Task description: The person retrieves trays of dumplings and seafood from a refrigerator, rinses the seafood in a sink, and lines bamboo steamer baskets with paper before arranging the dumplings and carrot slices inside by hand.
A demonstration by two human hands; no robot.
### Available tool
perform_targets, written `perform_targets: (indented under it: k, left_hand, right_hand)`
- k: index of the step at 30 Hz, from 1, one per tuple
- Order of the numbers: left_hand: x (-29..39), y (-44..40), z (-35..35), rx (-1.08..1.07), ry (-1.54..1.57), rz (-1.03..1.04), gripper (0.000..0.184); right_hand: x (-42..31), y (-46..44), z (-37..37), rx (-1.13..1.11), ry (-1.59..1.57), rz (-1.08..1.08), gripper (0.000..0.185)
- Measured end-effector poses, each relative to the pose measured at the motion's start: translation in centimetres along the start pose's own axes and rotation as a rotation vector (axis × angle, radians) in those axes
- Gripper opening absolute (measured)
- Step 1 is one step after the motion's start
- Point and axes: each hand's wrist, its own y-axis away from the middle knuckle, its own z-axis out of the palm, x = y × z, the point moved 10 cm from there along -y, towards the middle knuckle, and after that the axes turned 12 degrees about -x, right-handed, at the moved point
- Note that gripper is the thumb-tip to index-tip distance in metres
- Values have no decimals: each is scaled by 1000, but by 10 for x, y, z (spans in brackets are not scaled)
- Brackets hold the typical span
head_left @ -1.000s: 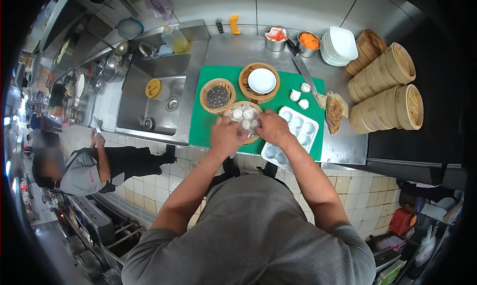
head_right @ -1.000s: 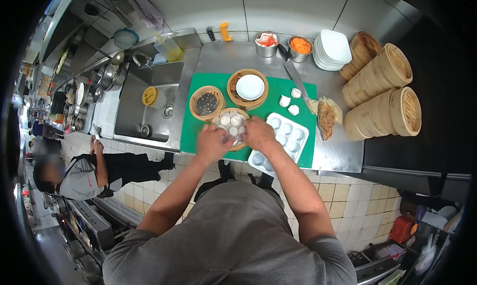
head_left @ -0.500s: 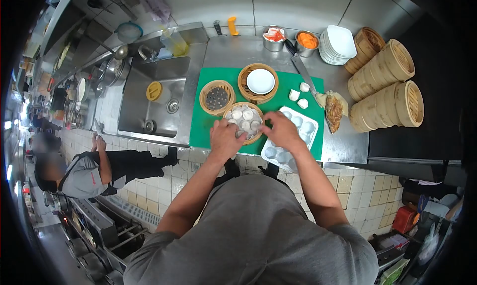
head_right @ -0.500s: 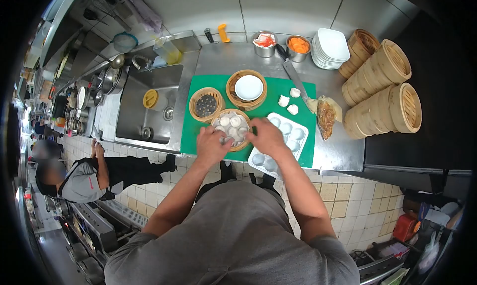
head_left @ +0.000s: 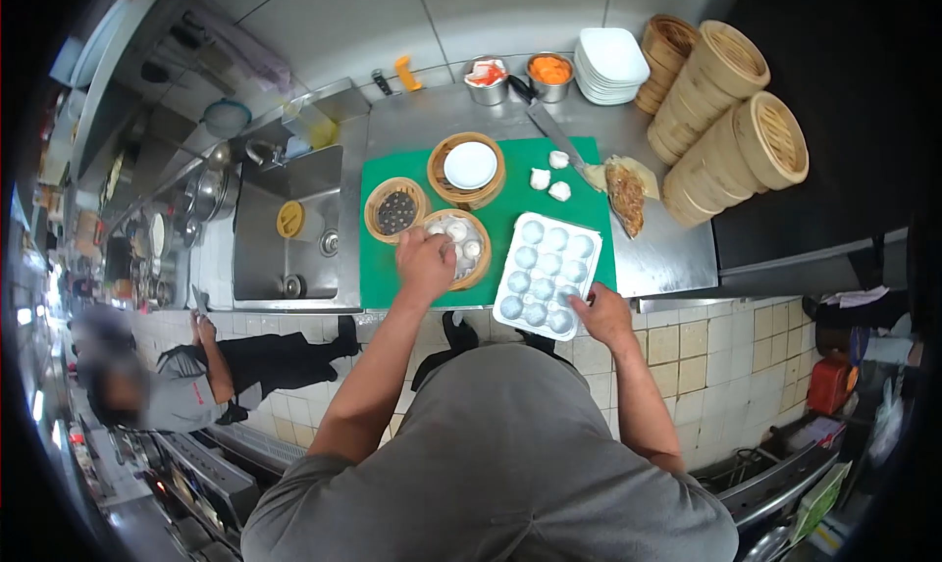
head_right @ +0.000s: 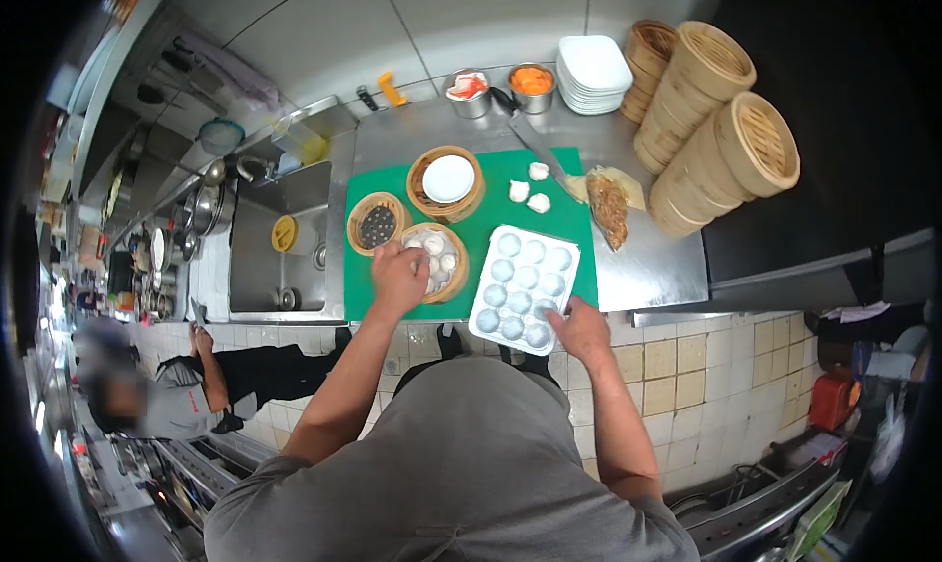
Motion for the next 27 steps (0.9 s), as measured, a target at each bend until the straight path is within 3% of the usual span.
perform_targets:
  k: [5,12,14,16,18,20,24,27]
  left_hand:
    - [35,5,6,-171,-41,81,31]
    - [43,13,3,-129,-151,90,38]
    - [28,19,-7,-59,-70,71,41]
    - [20,26,-18,-36,-67,118,42]
    - [-2,36,-28,40,-41,88,41]
    - [-19,49,-35,63,-6,94,39]
    - [-55,86,-41,-1,31,-4,36]
    - [-99,134,-30,36,45,-36,36]
  right_hand:
    - [10,3,19,66,-304,-93,32]
    - [106,14,-4,66,-445,-256,28]
    - [176,22,-3,-2,-593,-175,19]
    - [228,56,-27,104,-677,-113,9]
    - [270,100,-53,278,-498,2,11]
    - [323,136,-50,384,-566,92,16]
    - [394,188,20,630,-760,215,29]
    - [415,175,127,609,-876,329,34]
